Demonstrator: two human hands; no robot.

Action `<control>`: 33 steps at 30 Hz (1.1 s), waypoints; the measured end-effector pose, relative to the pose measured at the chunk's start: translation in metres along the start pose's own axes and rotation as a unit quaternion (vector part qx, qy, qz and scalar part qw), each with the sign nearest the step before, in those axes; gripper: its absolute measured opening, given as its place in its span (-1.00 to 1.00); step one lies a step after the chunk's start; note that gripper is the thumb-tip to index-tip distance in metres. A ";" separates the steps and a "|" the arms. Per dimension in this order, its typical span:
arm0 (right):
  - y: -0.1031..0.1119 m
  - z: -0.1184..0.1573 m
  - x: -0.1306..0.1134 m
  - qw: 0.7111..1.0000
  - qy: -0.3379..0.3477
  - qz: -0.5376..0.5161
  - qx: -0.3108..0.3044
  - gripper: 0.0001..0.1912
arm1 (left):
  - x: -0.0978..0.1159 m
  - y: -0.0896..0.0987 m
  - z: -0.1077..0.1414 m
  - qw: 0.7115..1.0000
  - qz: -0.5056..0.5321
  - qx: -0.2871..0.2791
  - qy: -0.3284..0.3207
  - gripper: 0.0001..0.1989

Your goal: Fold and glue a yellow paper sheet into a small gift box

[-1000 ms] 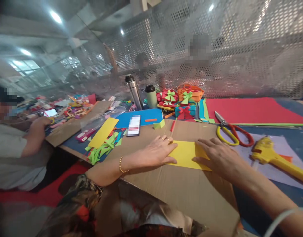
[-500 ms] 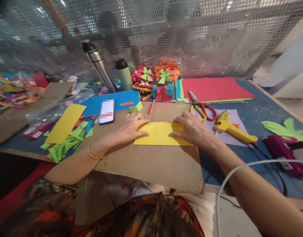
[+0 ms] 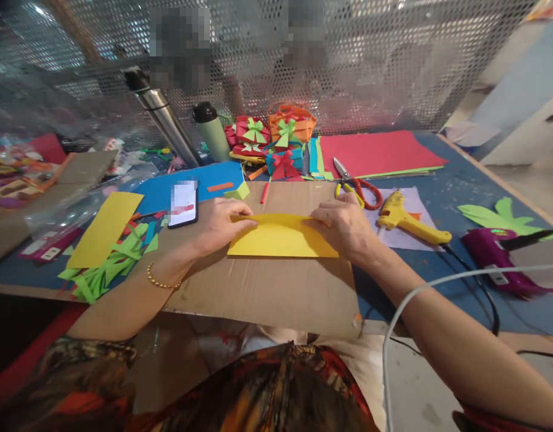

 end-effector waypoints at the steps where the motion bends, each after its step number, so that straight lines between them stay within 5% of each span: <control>1: 0.003 0.001 -0.003 1.000 0.008 0.016 0.004 -0.55 | 0.003 0.003 0.000 1.000 -0.009 0.010 -0.014 -0.86; 9: 0.030 0.012 -0.036 0.987 0.018 0.138 0.079 -0.67 | 0.026 0.022 0.003 0.978 -0.151 0.086 -0.117 -0.71; 13: 0.029 0.019 -0.039 0.990 0.046 0.119 0.053 -0.61 | 0.042 0.031 0.012 0.959 -0.202 0.120 -0.161 -0.71; 19: 0.035 0.018 -0.045 0.988 0.104 0.054 0.099 -0.62 | 0.061 0.047 0.023 0.933 -0.224 0.186 -0.212 -0.82; 23: 0.034 0.026 -0.051 0.992 0.117 -0.002 0.052 -0.64 | 0.057 0.046 0.020 0.974 -0.091 0.047 -0.201 -0.78; 27: 0.033 0.051 -0.054 0.989 0.116 -0.065 -0.064 -0.62 | 0.056 0.035 0.025 0.975 0.017 -0.107 -0.193 -0.77; 30: 0.036 0.069 -0.057 0.981 0.113 -0.103 -0.121 -0.55 | 0.058 0.025 0.033 0.968 0.052 -0.145 -0.198 -0.78; 33: 0.041 0.079 -0.060 0.985 0.097 -0.097 -0.103 -0.63 | 0.059 0.016 0.039 0.963 0.097 -0.172 -0.183 -0.75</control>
Point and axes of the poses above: each hand's wrist, its own z-axis away from the middle knuckle, its own y-axis out of the back of the hand, x = y × z, the point moved 5 cm from there along -z, towards the middle knuckle, and after that the axes turned 11 degrees about -y, right-handed, at the moved point
